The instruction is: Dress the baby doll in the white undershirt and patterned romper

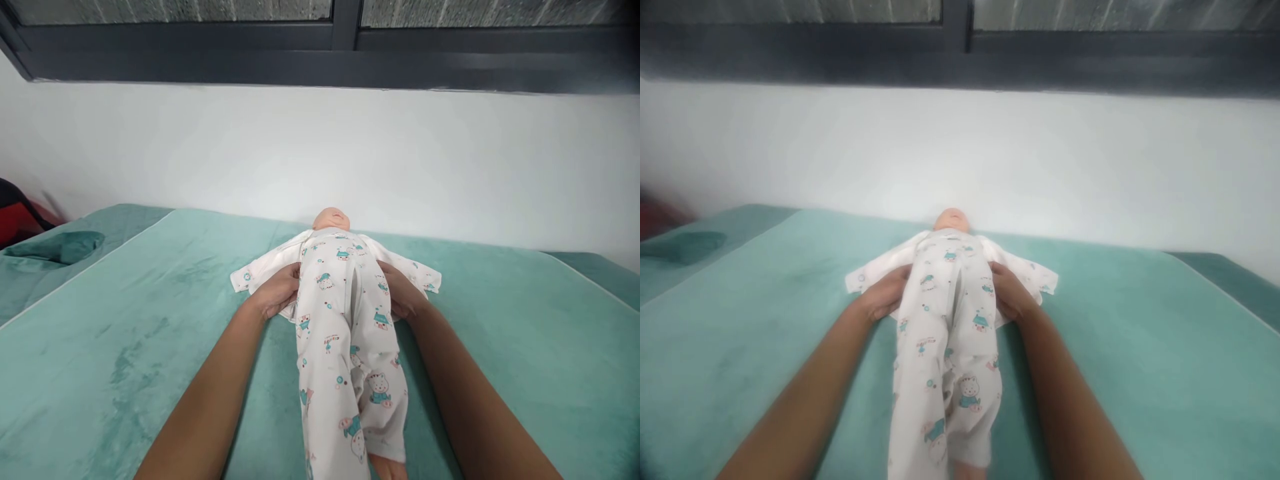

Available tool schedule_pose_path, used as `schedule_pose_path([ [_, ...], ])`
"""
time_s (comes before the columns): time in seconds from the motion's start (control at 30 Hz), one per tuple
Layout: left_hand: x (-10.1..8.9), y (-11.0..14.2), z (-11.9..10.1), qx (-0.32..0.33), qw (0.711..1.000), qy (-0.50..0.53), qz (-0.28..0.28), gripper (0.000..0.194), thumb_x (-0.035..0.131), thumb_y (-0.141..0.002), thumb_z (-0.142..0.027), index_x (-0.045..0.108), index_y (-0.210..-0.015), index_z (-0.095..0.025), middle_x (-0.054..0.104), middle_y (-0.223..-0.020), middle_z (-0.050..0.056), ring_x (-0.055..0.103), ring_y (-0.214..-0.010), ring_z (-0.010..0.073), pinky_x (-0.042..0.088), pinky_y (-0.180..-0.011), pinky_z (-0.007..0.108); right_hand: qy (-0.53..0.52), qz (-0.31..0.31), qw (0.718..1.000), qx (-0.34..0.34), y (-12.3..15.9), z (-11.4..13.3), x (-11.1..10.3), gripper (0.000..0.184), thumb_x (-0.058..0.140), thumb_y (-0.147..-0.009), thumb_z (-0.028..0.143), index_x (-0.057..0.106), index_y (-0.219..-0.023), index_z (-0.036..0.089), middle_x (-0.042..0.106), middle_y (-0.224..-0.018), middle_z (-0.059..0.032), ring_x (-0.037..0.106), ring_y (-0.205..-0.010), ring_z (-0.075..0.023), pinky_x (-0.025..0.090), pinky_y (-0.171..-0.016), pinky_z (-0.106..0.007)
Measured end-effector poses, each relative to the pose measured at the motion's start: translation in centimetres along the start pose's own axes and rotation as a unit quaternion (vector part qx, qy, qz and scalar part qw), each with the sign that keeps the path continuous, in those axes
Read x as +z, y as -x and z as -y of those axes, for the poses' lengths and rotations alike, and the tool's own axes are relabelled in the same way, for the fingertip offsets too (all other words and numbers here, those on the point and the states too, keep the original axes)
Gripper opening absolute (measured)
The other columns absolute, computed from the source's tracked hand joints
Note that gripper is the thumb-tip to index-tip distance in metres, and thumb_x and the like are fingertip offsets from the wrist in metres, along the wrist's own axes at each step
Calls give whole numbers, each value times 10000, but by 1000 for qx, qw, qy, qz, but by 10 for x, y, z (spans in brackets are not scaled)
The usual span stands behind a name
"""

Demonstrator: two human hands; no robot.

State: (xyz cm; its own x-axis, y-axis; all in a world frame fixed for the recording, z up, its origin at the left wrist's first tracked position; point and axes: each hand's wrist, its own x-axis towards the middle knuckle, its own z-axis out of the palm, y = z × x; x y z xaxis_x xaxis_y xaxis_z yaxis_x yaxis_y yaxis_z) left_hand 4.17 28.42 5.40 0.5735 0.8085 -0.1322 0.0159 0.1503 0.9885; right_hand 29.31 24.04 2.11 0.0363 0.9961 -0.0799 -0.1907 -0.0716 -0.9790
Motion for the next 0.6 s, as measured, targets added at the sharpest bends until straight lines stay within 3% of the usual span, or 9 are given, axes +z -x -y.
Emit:
schedule_pose_path([
  [0.13,7,-1,-1,16,998,14,-51,367,750,-675,-272,677,-1015,-153,740,-927,113,675,-960,306,551,-873,492,21,-27,999,-6,-2,-1,4,381,796,-599,285,731,-963,190,755,-917,-72,688,-921,-307,579,-779,-411],
  [0.43,25,1,-8,46,988,14,-144,396,670,-752,-425,679,-1035,-148,718,-1066,114,621,-1056,314,505,-925,464,99,-4,993,-58,-4,2,6,353,745,-664,401,751,-970,224,756,-923,-56,668,-934,-289,535,-863,-420],
  [0.6,25,-6,-2,54,987,26,-149,385,645,-777,-448,678,-1029,-160,723,-1050,121,628,-1034,328,515,-892,459,244,-63,958,-137,-3,5,8,274,620,-758,379,767,-907,202,751,-956,-37,651,-945,-300,497,-898,-419],
])
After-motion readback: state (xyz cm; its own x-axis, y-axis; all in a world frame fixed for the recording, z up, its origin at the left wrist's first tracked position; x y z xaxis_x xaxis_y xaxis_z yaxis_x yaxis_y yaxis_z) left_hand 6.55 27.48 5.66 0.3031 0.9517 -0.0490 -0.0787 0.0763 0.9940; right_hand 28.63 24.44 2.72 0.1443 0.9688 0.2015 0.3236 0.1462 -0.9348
